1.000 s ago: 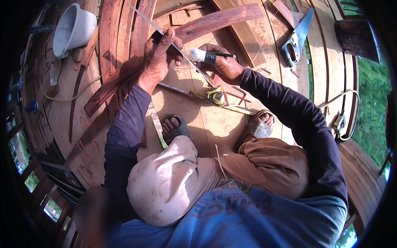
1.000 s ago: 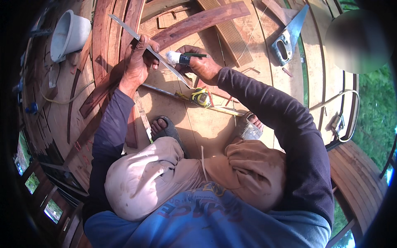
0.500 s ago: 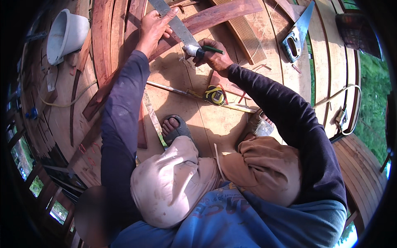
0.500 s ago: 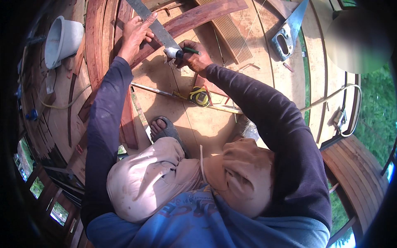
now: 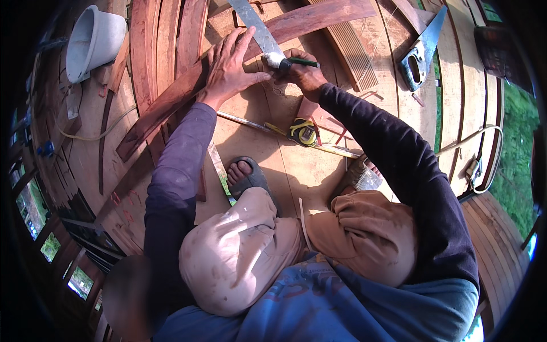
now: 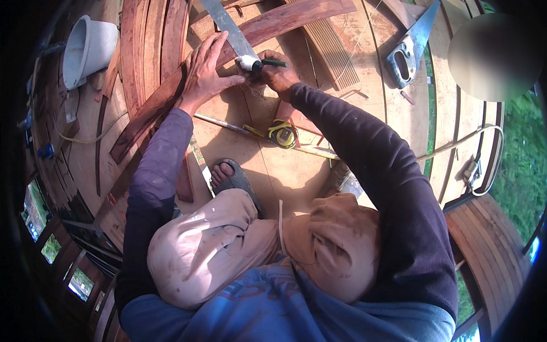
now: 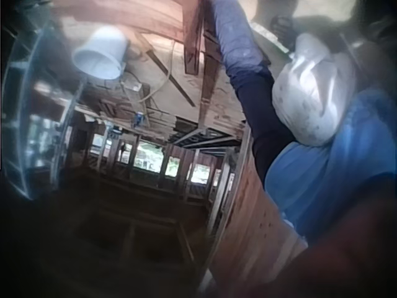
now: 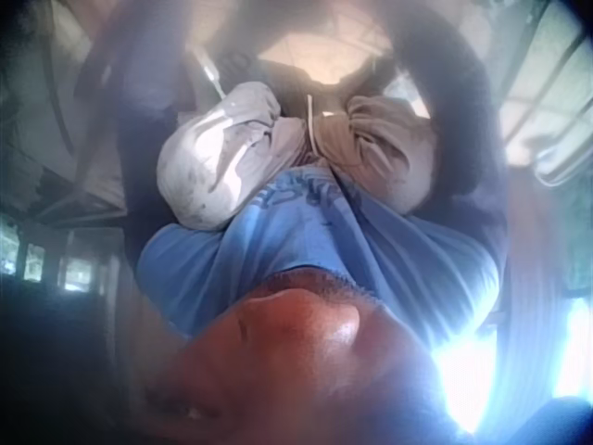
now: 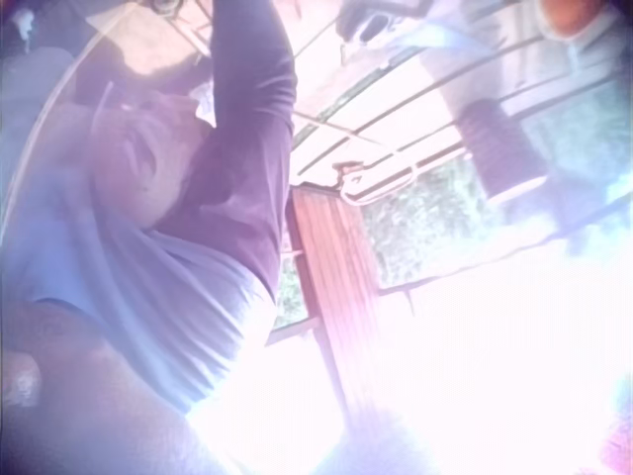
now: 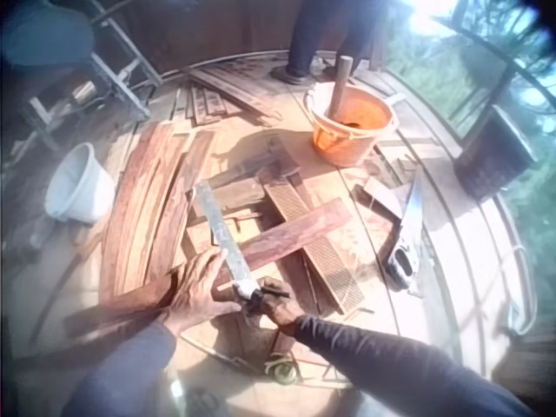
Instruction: The person measures and marks a wooden plank with a tape measure and pencil, then uses a hand saw to cut the plank. The person handles the plank and saw throughout the process.
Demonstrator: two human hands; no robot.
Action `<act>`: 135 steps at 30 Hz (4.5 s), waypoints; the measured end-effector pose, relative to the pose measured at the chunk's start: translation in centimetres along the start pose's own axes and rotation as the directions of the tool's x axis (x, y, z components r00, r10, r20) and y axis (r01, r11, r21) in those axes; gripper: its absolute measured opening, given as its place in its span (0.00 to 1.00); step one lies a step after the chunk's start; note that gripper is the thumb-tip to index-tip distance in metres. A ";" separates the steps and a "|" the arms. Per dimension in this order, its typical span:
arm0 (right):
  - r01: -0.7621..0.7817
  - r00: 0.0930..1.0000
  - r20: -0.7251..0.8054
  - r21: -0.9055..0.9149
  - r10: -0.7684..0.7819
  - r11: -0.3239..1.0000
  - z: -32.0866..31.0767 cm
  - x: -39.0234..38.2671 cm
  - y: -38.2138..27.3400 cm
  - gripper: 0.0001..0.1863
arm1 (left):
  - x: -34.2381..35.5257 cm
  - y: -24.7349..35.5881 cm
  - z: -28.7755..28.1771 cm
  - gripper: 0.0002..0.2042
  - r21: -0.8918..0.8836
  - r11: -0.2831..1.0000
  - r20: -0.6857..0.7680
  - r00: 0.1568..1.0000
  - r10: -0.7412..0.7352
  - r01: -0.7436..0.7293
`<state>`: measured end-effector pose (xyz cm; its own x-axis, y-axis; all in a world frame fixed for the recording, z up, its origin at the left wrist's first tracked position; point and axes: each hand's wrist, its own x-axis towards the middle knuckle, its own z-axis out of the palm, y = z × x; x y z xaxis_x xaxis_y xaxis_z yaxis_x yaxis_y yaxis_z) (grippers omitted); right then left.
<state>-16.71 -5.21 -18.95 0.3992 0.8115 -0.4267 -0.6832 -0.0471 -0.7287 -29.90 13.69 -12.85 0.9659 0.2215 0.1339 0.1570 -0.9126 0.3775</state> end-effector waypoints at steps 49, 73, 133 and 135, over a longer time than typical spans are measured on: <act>0.017 0.998 0.067 -0.131 -0.008 0.991 -0.3 0.6 -0.5 0.13 | 0.6 0.2 0.9 0.48 0.021 0.999 -0.009 0.999 -0.030 0.030; 0.014 0.997 -0.053 -0.628 -0.061 0.778 -4.4 -5.2 -6.7 0.39 | 1.1 1.0 -0.1 0.47 -0.082 0.990 -0.016 0.993 -0.116 0.114; 0.257 0.966 0.217 -0.842 -0.138 0.474 -3.0 -6.3 -8.4 0.17 | 0.1 0.7 2.3 0.41 -0.033 0.999 -0.203 0.979 -0.015 0.009; 0.325 0.945 0.279 -0.864 -0.171 0.384 -3.9 -6.7 -8.5 0.17 | -0.2 1.2 2.6 0.38 0.031 0.999 -0.210 0.978 -0.004 0.010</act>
<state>-11.20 -12.50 -12.02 0.3233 0.9375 -0.1291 0.3959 -0.2579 -0.8813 -29.41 11.68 -14.78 0.9006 0.2921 0.3218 0.1732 -0.9203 0.3507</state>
